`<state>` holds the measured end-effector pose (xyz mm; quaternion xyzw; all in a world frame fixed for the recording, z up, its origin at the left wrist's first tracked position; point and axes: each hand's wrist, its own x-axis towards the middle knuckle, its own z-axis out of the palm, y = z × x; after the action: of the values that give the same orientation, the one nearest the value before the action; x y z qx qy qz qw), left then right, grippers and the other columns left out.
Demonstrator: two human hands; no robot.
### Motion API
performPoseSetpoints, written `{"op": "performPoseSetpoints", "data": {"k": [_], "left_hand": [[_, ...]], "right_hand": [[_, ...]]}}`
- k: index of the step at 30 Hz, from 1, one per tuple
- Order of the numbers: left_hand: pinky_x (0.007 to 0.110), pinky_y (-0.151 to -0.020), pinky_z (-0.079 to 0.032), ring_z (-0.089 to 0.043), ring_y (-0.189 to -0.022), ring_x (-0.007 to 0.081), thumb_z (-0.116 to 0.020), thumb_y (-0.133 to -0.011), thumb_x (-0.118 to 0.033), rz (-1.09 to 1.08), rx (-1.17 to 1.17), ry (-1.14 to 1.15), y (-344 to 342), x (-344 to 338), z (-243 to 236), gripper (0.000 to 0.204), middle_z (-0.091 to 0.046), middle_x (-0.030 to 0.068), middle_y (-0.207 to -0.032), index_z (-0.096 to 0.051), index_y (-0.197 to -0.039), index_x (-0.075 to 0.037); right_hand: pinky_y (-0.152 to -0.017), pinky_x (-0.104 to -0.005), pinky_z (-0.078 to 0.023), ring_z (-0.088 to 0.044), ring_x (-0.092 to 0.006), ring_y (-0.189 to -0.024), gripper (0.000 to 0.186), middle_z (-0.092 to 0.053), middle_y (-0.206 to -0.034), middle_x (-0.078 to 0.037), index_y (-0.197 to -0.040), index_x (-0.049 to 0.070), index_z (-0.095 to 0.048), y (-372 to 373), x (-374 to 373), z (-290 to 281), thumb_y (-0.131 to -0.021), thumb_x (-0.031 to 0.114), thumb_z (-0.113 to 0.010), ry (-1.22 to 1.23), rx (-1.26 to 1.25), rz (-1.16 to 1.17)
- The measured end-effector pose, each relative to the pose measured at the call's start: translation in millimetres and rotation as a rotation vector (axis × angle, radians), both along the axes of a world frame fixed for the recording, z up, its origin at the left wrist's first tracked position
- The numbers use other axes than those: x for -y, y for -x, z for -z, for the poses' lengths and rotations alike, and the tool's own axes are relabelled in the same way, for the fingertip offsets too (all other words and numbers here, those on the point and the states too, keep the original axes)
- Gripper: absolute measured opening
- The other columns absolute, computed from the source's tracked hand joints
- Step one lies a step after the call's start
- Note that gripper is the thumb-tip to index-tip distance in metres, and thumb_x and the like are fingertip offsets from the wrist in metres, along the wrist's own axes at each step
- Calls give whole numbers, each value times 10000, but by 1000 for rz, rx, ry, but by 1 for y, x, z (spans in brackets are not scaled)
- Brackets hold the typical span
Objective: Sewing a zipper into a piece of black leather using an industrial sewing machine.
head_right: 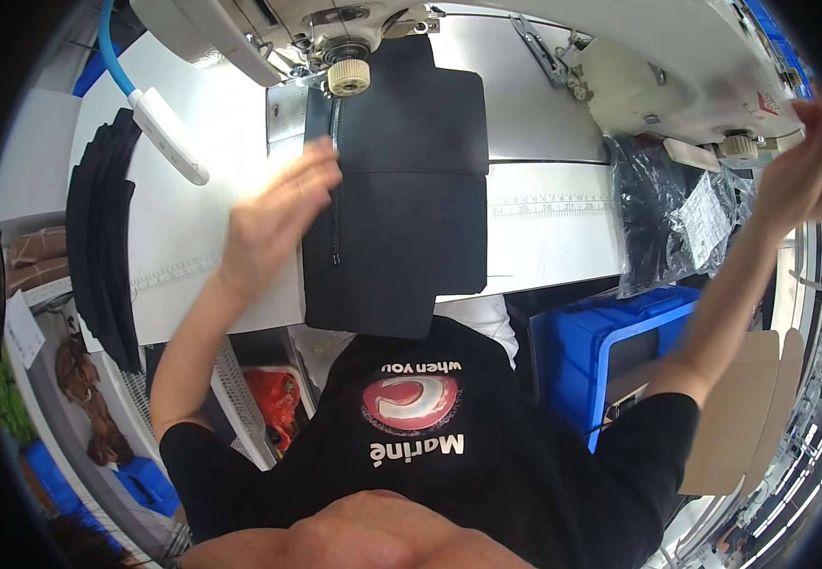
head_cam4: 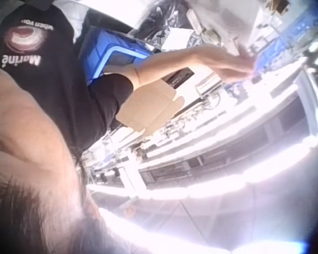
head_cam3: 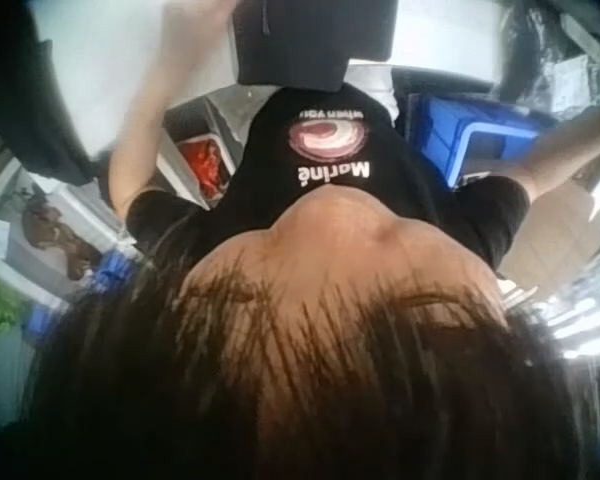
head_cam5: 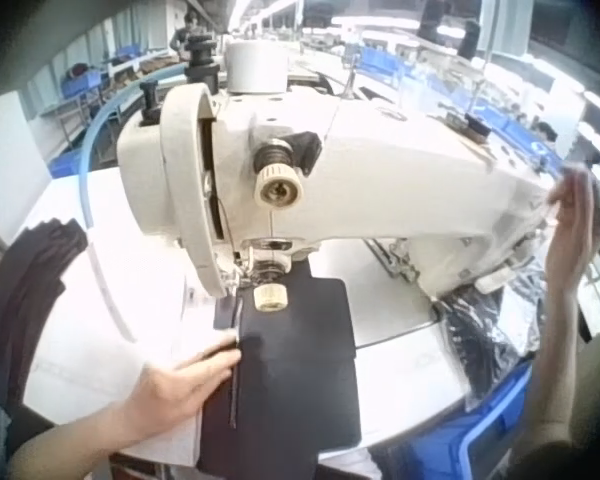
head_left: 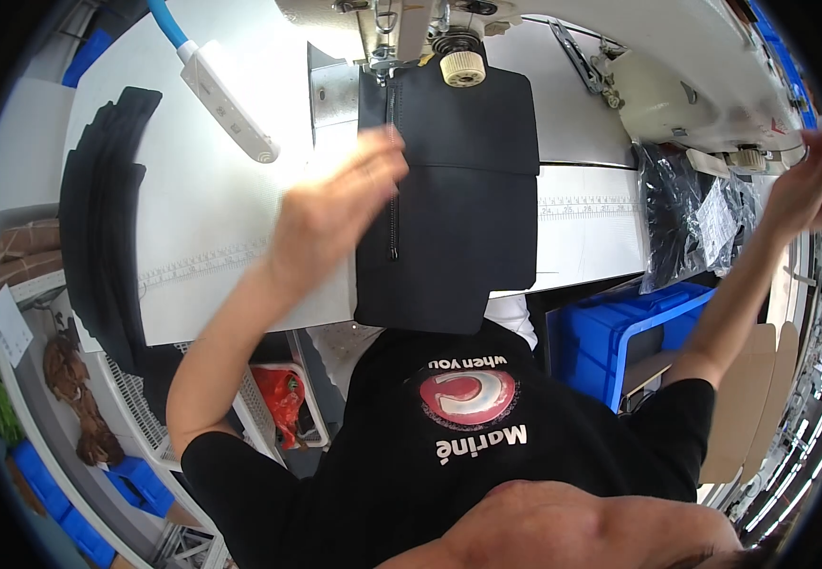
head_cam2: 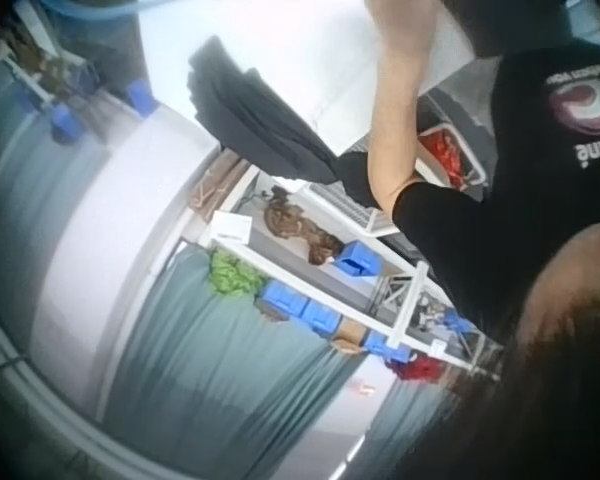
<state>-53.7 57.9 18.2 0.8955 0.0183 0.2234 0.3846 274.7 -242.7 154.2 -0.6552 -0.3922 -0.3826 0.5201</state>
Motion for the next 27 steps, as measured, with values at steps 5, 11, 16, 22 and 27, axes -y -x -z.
{"op": "performPoseSetpoints", "data": {"k": [5,11,16,22,27], "left_hand": [[316,-750,-542,-673,-884,260,-679,-821,-18,-94,212,-370,-32,-35,23,257,-664,120,-1093,-658,-1077,-21],[310,-709,-545,-668,-845,261,-741,-767,-41,-134,208,-348,-25,-24,36,226,-667,118,-1013,-650,-966,16],[315,-716,-542,-660,-847,255,-749,-753,-30,-96,234,-293,-30,-31,31,297,-656,126,-1047,-633,-1023,9],[330,-773,-539,-651,-903,275,-754,-744,-5,-63,310,-233,-33,-39,40,444,-645,148,-1114,-588,-1156,-12],[333,-789,-533,-638,-941,295,-801,-688,-31,-21,336,-214,-35,-44,43,428,-652,143,-1102,-624,-1074,19]], "right_hand": [[-705,-254,-509,-637,-135,-793,326,-663,-934,-98,-1198,0,-608,157,-135,88,-980,223,-512,551,-1434,-932],[-742,-282,-496,-607,-167,-826,414,-612,-1039,-125,-1293,-34,-477,152,-193,113,-976,231,-504,630,-1571,-976],[-726,-267,-477,-596,-152,-830,478,-626,-1050,-102,-1349,-40,-424,165,-190,109,-954,211,-520,700,-1516,-860],[-733,-248,-455,-584,-123,-831,520,-637,-1023,-87,-1387,-50,-387,160,-190,108,-946,196,-511,718,-1518,-956],[-741,-243,-448,-570,-107,-832,521,-648,-959,-80,-1390,-35,-393,156,-186,113,-947,213,-511,738,-1416,-1024]]}}
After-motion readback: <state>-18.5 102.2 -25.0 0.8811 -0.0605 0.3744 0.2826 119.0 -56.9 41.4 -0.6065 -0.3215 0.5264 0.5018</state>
